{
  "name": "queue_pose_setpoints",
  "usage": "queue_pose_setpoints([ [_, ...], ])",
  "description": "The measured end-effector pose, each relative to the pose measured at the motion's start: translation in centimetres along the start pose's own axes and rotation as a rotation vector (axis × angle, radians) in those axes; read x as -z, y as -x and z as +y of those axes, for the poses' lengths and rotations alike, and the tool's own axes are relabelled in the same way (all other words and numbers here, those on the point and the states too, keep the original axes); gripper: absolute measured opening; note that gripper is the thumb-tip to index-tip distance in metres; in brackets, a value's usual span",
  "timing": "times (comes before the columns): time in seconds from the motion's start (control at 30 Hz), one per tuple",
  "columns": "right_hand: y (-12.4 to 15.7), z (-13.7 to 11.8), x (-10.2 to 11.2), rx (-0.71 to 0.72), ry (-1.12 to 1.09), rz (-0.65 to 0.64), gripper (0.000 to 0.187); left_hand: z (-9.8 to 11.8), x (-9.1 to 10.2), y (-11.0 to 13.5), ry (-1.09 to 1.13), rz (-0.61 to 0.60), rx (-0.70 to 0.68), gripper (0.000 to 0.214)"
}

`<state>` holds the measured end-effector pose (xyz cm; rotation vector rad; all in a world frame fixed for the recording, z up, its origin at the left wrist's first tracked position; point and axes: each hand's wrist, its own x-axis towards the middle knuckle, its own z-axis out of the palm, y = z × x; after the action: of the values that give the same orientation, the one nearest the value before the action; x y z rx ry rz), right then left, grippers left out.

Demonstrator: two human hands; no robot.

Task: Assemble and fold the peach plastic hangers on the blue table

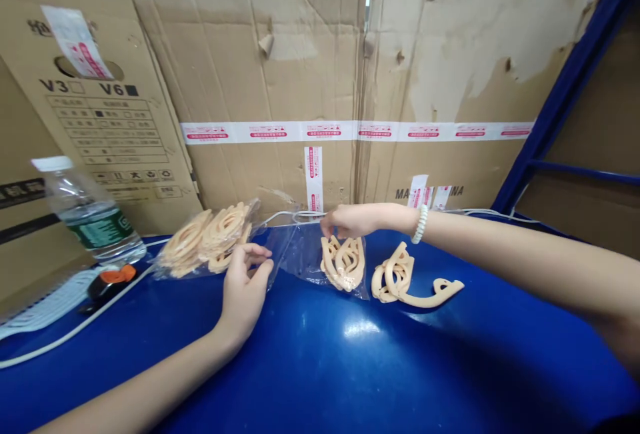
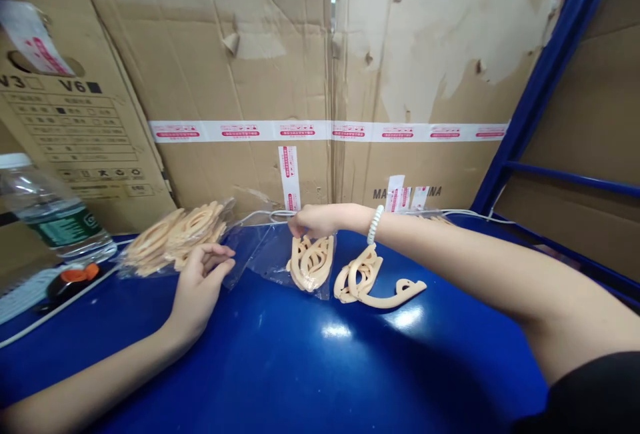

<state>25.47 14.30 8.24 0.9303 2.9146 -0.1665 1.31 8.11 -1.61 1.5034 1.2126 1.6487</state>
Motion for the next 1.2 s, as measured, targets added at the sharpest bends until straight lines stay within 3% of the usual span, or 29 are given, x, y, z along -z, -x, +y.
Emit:
queue_pose_setpoints([
  [0.23,-0.8,-0.3,0.1,0.132,0.085,-0.193,0.064,-0.1,0.0,-0.1,-0.003,-0.004,0.004,0.022],
  [0.43,-3.2,-1.1,-0.8,0.096,0.25,-0.332,0.055,-0.2,0.0,-0.1,-0.007,0.0,0.013,0.023],
  [0.63,-4.4,-1.5,-0.8,0.024,0.386,-0.397,0.016,-0.4,0.1,-0.4,0.004,0.001,0.025,0.025],
  [0.77,-4.2,-1.2,0.0,-0.03,0.346,-0.413,0.018,-0.5,0.1,-0.5,0.02,-0.008,0.041,0.029],
  [0.93,-3.2,-0.6,0.7,-0.044,0.219,-0.354,0.009,-0.4,0.0,-0.5,0.038,-0.005,0.049,0.028],
  [1.0,-2.7,-0.3,1.0,-0.04,0.155,-0.293,0.016,-0.3,0.0,-0.5,0.036,-0.001,0.053,0.028],
  [1.2,-0.5,1.6,2.9,-0.078,-0.021,0.114,0.029,-0.4,0.0,-0.6,0.032,-0.004,0.053,0.027],
])
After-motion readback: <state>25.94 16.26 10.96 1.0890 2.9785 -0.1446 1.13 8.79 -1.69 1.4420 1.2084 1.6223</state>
